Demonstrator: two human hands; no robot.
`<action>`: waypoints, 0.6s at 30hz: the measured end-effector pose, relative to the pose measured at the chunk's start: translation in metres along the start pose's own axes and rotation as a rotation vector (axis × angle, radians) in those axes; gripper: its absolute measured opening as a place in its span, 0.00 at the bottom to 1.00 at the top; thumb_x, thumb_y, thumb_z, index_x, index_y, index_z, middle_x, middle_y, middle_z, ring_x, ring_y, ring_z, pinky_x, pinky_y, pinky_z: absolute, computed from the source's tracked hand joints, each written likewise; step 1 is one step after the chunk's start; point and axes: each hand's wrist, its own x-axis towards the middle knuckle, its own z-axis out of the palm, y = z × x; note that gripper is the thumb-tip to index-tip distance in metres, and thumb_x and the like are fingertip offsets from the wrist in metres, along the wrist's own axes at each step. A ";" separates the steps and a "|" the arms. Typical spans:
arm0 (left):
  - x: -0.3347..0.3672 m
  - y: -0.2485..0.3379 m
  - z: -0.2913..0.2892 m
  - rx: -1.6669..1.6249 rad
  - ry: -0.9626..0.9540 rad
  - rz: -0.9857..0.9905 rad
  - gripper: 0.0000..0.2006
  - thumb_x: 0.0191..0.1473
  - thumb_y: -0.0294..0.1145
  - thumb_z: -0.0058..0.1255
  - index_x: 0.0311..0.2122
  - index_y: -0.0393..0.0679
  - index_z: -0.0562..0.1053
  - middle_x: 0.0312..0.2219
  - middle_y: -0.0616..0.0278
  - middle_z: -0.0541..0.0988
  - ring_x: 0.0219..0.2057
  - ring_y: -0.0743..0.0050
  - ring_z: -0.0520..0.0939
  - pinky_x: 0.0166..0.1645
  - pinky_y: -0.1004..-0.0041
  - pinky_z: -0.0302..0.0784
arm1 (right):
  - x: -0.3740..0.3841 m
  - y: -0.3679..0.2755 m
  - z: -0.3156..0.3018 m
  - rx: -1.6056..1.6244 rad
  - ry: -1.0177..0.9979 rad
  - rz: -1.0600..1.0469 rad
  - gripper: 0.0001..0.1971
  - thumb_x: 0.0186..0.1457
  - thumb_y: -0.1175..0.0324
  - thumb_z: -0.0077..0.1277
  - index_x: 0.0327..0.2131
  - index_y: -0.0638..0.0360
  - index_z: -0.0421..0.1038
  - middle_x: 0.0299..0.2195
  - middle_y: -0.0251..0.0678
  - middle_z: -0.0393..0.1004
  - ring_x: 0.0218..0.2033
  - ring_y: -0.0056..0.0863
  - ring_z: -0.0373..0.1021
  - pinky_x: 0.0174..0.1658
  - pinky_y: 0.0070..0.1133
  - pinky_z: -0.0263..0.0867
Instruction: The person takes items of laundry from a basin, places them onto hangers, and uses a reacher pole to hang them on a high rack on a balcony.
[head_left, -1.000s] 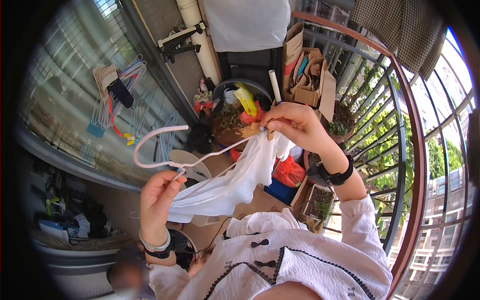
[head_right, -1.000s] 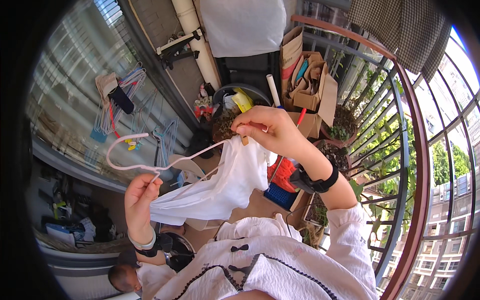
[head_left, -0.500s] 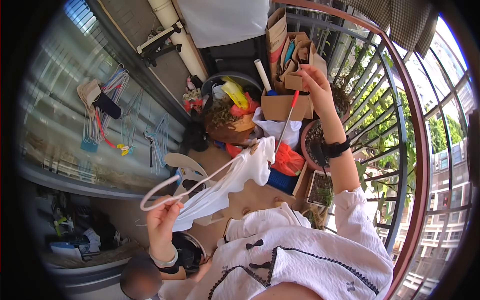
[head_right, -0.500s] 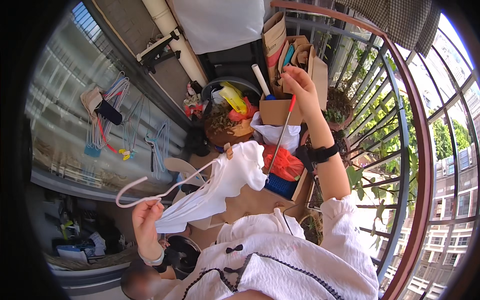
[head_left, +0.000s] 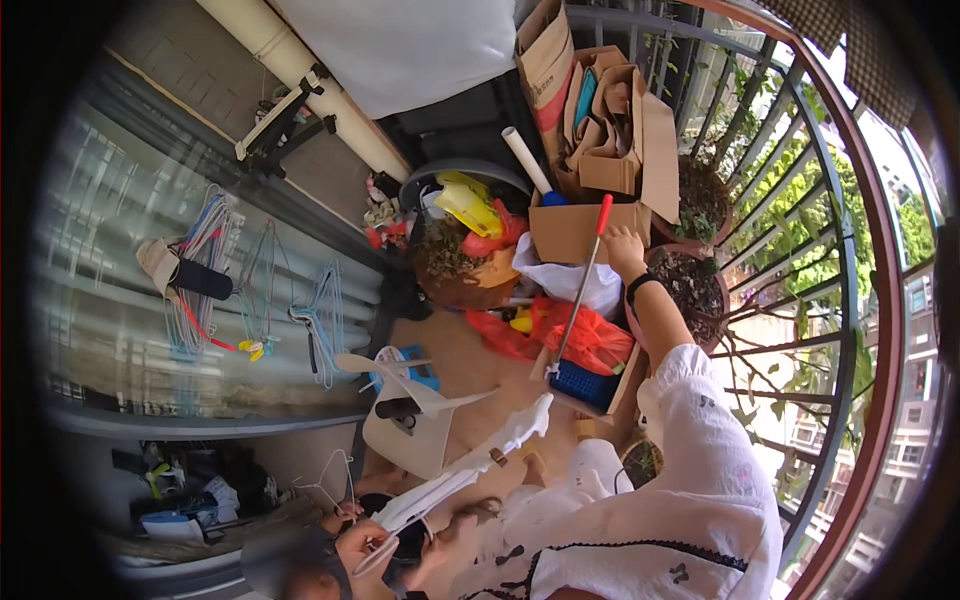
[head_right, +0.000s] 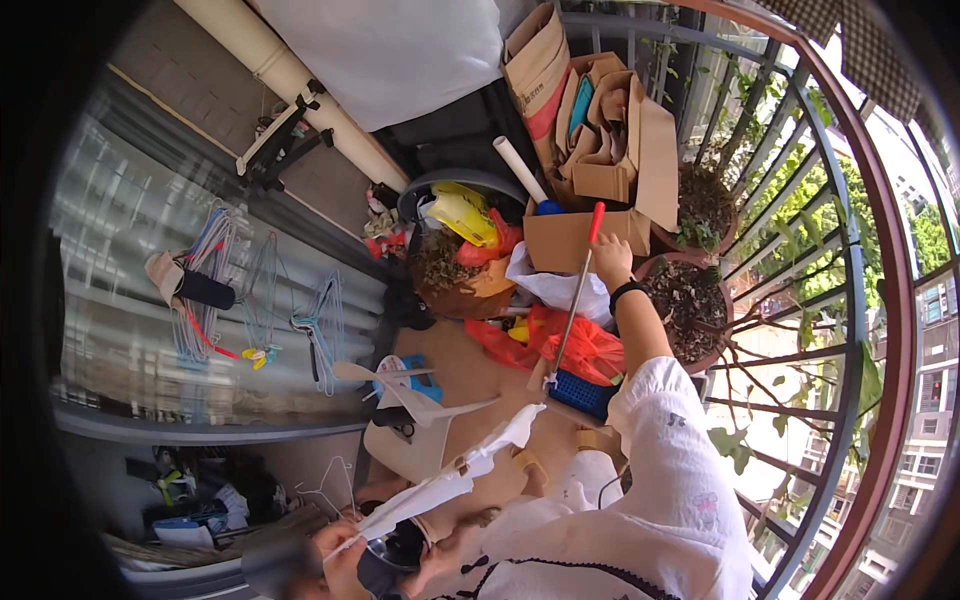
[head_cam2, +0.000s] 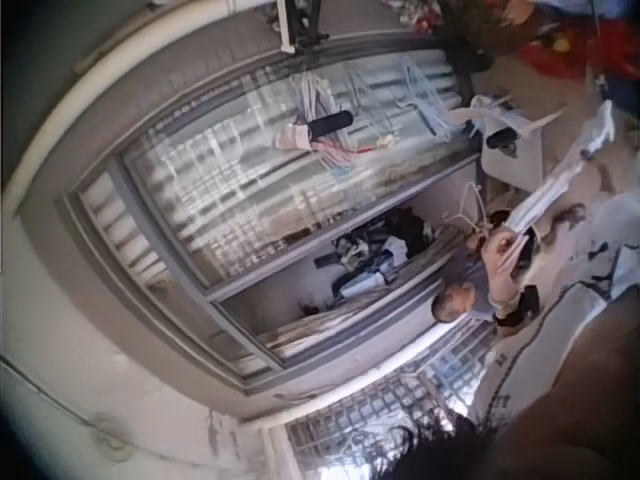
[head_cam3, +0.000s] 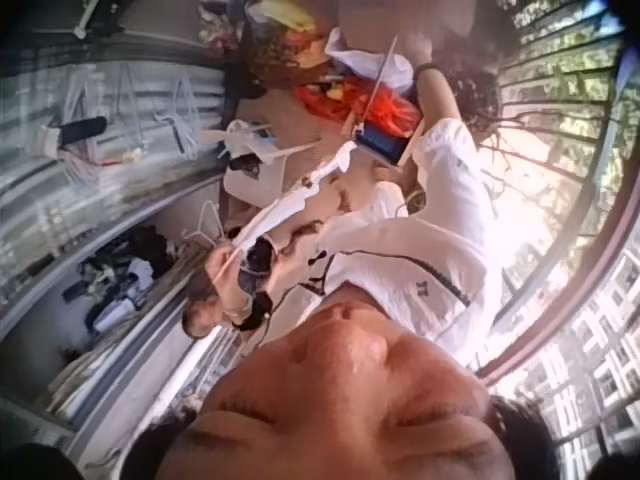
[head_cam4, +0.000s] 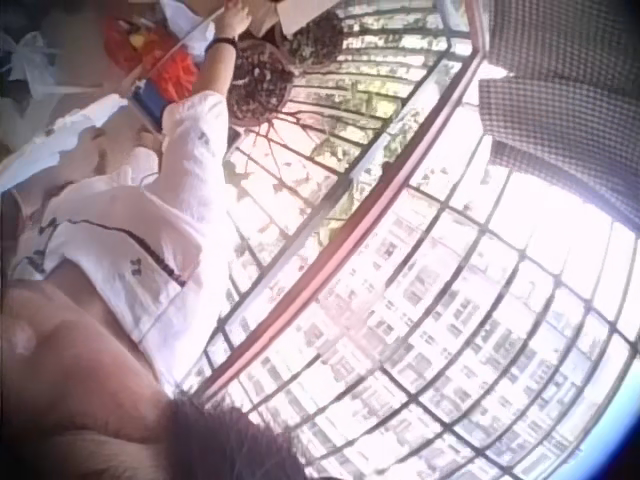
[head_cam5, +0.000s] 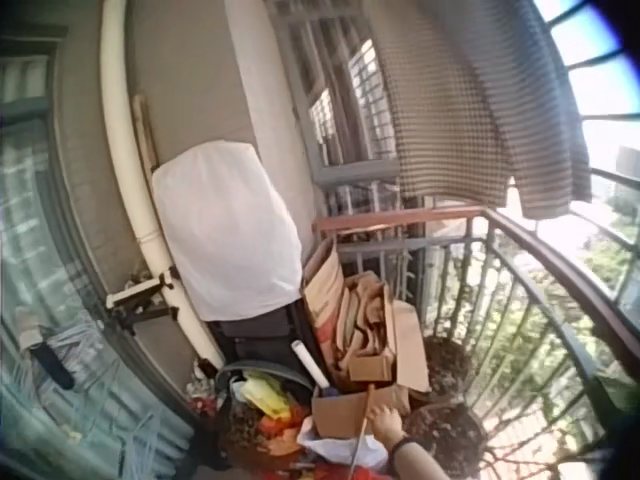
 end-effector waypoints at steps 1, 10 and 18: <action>-0.006 -0.009 0.003 0.030 0.004 -0.050 0.06 0.37 0.19 0.56 0.20 0.36 0.69 0.14 0.64 0.71 0.16 0.83 0.68 0.22 0.82 0.60 | 0.013 -0.001 0.009 -0.070 -0.023 -0.073 0.13 0.48 0.68 0.46 0.39 0.47 0.73 0.46 0.29 0.68 0.49 0.27 0.63 0.47 0.26 0.61; -0.065 -0.032 -0.005 0.054 0.218 -0.354 0.06 0.38 0.22 0.56 0.20 0.36 0.70 0.14 0.62 0.72 0.16 0.80 0.70 0.23 0.80 0.63 | 0.097 -0.009 0.073 -0.666 -0.042 -0.412 0.11 0.50 0.64 0.45 0.35 0.47 0.77 0.37 0.25 0.75 0.48 0.25 0.63 0.61 0.33 0.44; -0.068 -0.017 -0.009 -0.141 0.322 -0.186 0.06 0.39 0.23 0.56 0.19 0.36 0.70 0.14 0.61 0.73 0.16 0.78 0.71 0.24 0.78 0.66 | 0.057 -0.040 0.011 -0.454 -0.364 -0.365 0.11 0.51 0.65 0.46 0.37 0.46 0.77 0.38 0.29 0.76 0.43 0.30 0.69 0.43 0.29 0.61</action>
